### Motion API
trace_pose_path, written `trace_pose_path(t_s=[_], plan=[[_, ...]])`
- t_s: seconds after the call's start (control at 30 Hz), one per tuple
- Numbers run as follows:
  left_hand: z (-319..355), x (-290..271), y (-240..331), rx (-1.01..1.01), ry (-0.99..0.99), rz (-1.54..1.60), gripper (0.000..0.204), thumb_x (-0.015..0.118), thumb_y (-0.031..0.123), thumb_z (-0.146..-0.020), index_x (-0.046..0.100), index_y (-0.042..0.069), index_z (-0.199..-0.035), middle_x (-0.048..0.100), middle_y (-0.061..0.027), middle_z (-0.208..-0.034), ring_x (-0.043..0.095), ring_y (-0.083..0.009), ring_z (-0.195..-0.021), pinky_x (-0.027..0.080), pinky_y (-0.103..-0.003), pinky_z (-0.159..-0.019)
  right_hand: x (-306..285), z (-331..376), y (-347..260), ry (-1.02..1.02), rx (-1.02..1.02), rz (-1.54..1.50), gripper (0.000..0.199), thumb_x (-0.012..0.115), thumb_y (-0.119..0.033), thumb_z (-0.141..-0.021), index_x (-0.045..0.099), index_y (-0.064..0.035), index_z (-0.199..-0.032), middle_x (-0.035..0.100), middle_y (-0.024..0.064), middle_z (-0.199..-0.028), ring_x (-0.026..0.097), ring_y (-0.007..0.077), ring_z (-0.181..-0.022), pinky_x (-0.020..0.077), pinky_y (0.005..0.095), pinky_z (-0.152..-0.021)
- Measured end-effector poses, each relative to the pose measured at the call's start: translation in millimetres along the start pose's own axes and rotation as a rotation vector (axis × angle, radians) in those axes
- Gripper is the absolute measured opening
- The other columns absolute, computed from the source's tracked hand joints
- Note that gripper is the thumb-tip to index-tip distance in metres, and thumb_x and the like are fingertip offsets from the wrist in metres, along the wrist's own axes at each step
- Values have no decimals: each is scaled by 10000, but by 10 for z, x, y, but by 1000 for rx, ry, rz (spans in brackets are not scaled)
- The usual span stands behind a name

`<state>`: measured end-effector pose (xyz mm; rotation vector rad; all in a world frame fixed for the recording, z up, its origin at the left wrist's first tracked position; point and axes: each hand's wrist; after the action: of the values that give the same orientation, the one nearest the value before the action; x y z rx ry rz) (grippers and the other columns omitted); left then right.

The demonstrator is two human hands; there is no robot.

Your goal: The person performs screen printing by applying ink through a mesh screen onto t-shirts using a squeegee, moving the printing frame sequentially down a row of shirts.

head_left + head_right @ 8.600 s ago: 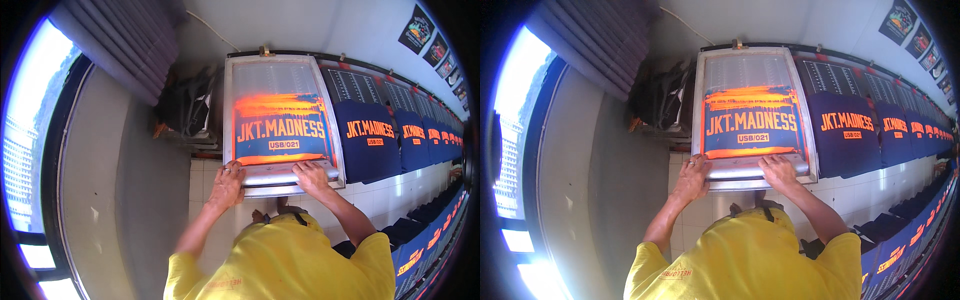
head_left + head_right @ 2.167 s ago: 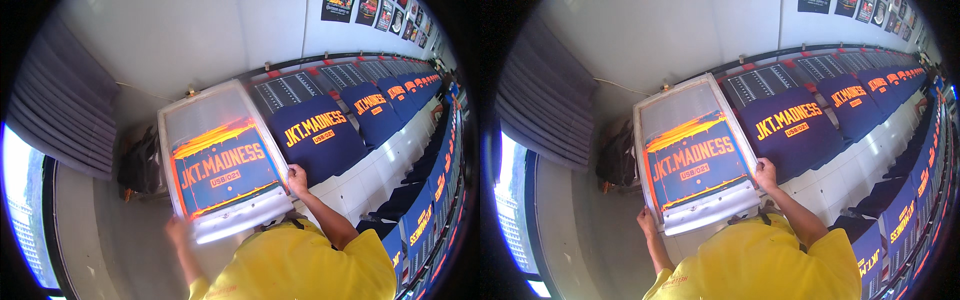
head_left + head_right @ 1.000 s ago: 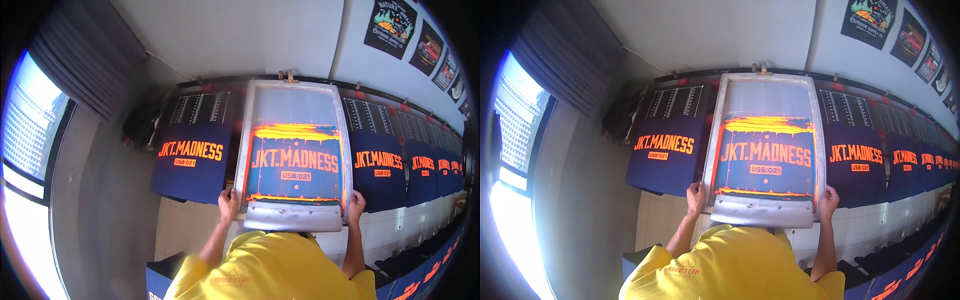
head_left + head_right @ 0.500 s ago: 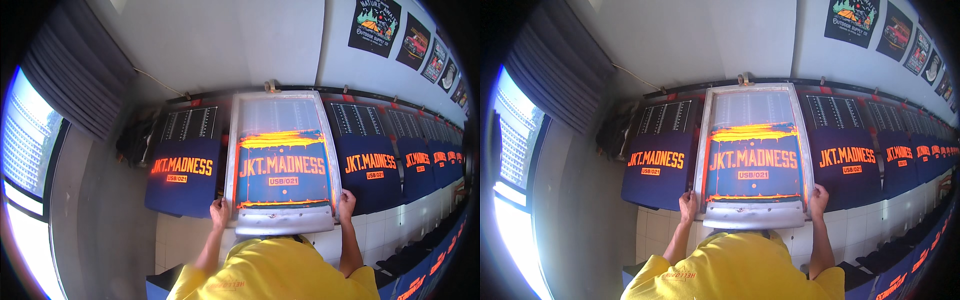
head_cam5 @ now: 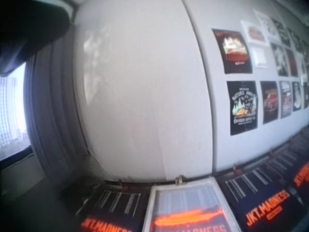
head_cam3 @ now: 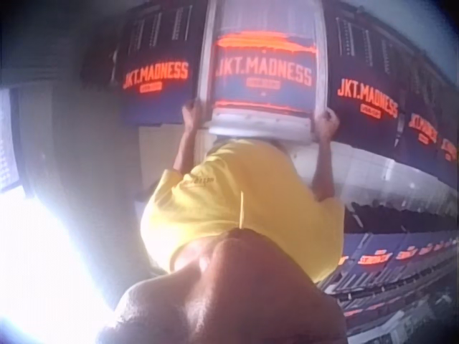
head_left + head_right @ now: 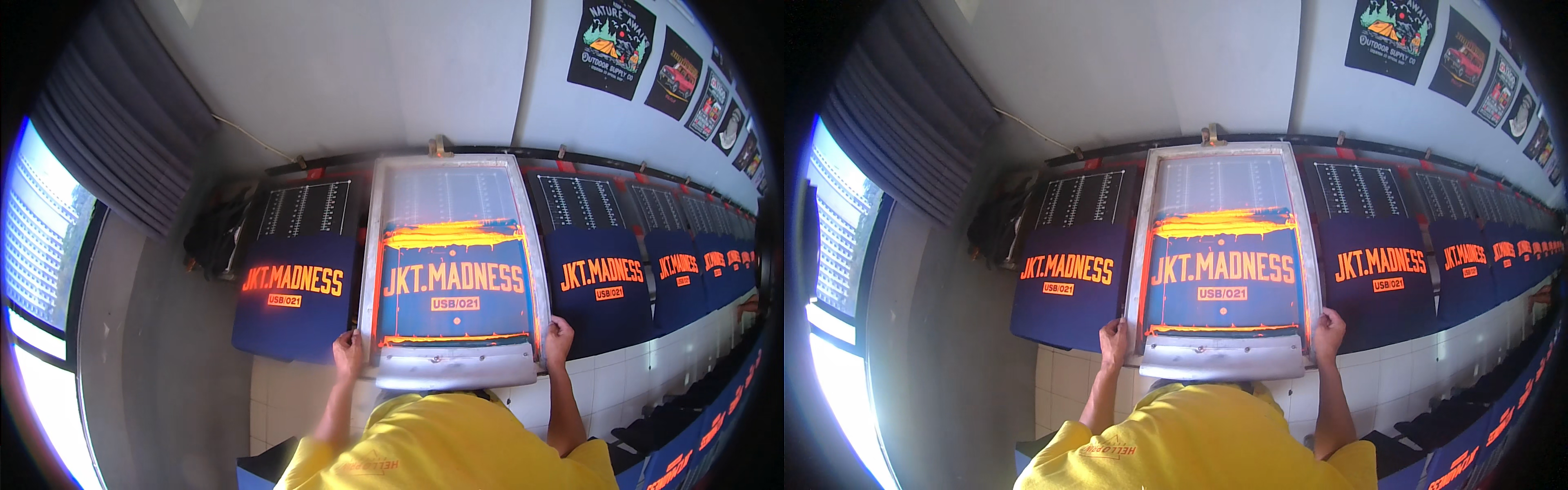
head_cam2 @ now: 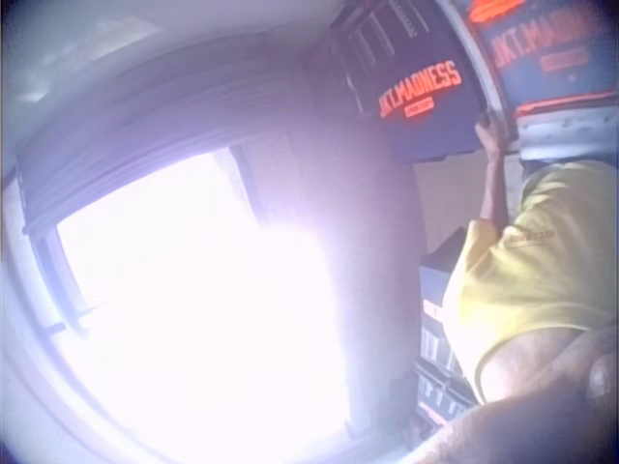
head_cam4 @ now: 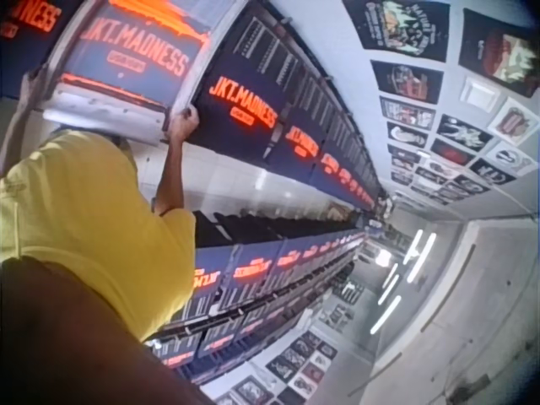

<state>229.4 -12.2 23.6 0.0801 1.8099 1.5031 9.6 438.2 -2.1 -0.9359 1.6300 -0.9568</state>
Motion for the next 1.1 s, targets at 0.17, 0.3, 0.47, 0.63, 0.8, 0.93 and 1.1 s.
trace_pose_path(t_s=[0.17, 0.3, 0.47, 0.63, 0.8, 0.93, 1.1], plan=[[-25, -57, 36, 66, -14, -134, 321, 613, 255, -888, 694, -51, -942, 660, -262, -795, 660, -419, -766, 501, -433, -702, 2, 46, -276, 6, 21, -38, 184, 538, 28, -887, 677, 79, -998, 681, 93, -847, 626, 143, -767, 500, 280, -726], [-93, -98, 47, 100, -68, -268, 274, 620, 240, -879, 705, -19, -898, 642, -254, -738, 661, -423, -750, 505, -434, -671, 37, -18, -122, -6, 10, 80, 188, 555, 11, -879, 678, 71, -1008, 675, 105, -823, 628, 152, -756, 502, 292, -715], [-82, -30, 111, 91, -32, -179, 254, 624, 238, -879, 699, -4, -852, 635, -246, -732, 659, -415, -731, 502, -451, -640, 22, 3, -55, 17, 7, 67, 210, 548, -25, -884, 676, 57, -1029, 678, 127, -832, 633, 182, -773, 506, 326, -744], [-56, -34, 145, 97, -10, -246, 288, 603, 264, -899, 693, -5, -845, 635, -254, -744, 646, -436, -776, 504, -484, -669, 29, -39, 5, -36, 9, 50, 208, 541, -26, -889, 670, 60, -1029, 686, 143, -904, 634, 199, -843, 498, 332, -800], [-18, -24, 203, 87, 17, -253, 308, 583, 283, -908, 704, 3, -868, 640, -267, -790, 640, -449, -827, 511, -514, -735, 34, -9, -281, -20, -80, 112, 248, 517, -31, -918, 648, 51, -1112, 692, 170, -983, 655, 249, -913, 497, 350, -850], [61, -195, 346, 80, -32, -216, 327, 571, 308, -929, 710, 13, -951, 668, -263, -928, 653, -421, -897, 511, -487, -793, 29, 145, -629, -21, -430, 269, 275, 545, -31, -921, 627, 16, -1179, 663, 173, -1145, 628, 328, -1079, 484, 398, -944], [501, -581, 583, 138, 48, -25, 361, 581, 317, -943, 685, -26, -896, 693, -204, -920, 670, -376, -856, 524, -410, -755, -86, 614, -1179, -643, -621, 262, 386, 693, -71, -812, 629, -17, -1189, 599, 156, -1287, 557, 332, -1198, 445, 426, -1009]])
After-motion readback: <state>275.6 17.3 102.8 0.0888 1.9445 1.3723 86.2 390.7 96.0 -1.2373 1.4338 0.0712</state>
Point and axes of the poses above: each hand's wrist, its own z-axis away from the middle knuckle, its own x-axis out of the palm, y = z × x
